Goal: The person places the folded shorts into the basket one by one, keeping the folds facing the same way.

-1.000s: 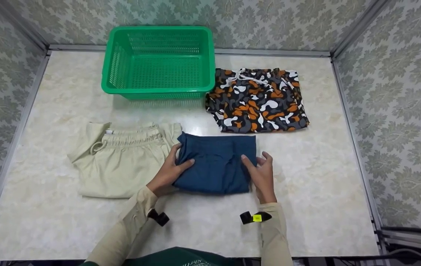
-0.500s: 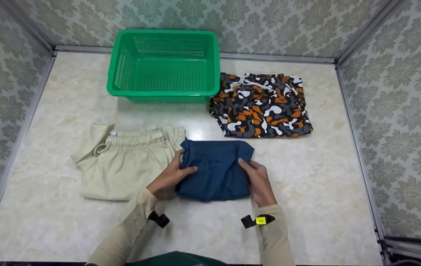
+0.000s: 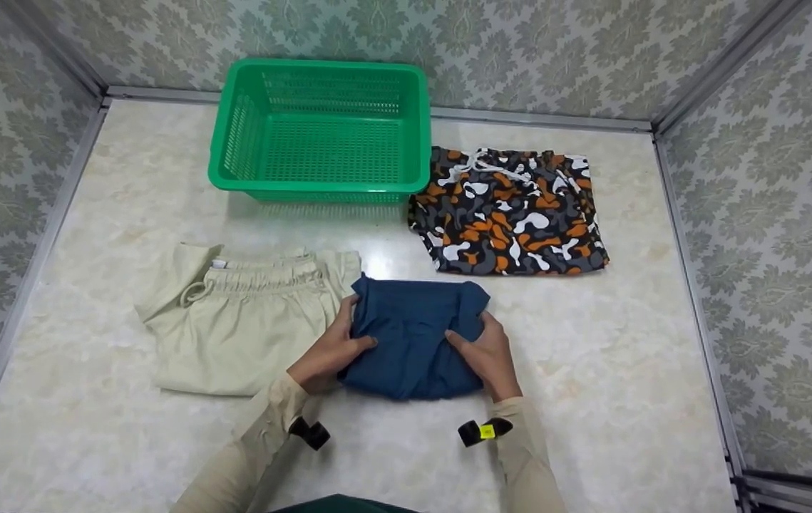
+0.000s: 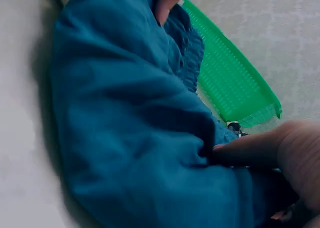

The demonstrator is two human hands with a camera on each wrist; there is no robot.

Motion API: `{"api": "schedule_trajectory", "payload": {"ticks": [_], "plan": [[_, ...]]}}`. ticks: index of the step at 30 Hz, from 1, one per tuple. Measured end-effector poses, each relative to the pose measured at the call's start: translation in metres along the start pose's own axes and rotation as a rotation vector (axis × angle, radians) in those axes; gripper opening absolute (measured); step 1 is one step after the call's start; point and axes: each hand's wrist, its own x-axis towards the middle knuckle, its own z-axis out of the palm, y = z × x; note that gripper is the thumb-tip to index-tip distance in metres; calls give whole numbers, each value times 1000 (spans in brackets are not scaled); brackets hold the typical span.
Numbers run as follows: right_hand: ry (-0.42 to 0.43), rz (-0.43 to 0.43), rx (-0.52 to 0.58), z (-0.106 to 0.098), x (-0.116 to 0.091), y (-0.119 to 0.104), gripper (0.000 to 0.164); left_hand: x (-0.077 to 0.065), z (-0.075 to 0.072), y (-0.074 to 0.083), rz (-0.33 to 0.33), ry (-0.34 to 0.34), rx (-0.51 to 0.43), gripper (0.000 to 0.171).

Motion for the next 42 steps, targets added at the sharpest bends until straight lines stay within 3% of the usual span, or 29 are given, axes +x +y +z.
{"api": "schedule_trajectory", "payload": {"ticks": [5, 11, 16, 22, 28, 31, 34, 37, 39, 42], "plan": [[18, -42, 80, 0, 2, 3, 86, -1, -4, 0, 61, -29, 14, 81], [38, -207, 207, -8, -2, -11, 69, -2, -17, 14, 132, -12, -4, 76], [9, -305, 293, -20, 1, -49, 66, 2, -38, 42, 167, 20, -76, 72], [-92, -359, 372, -30, 21, -104, 79, 18, -69, 78, 257, 106, -88, 69], [-165, -440, 474, -32, 39, -152, 87, 41, -101, 109, 444, 188, -40, 78], [-175, -498, 517, -30, 49, -174, 90, 54, -118, 125, 512, 198, 2, 69], [-118, -559, 494, -25, 61, -196, 97, 65, -135, 142, 495, 186, 16, 53], [-34, -598, 429, -19, 74, -215, 97, 79, -151, 155, 435, 193, 22, 45], [-6, -612, 368, -15, 82, -225, 82, 88, -161, 161, 385, 203, 40, 45], [-46, -577, 308, -8, 92, -239, 53, 101, -174, 165, 315, 218, 59, 48]]}}
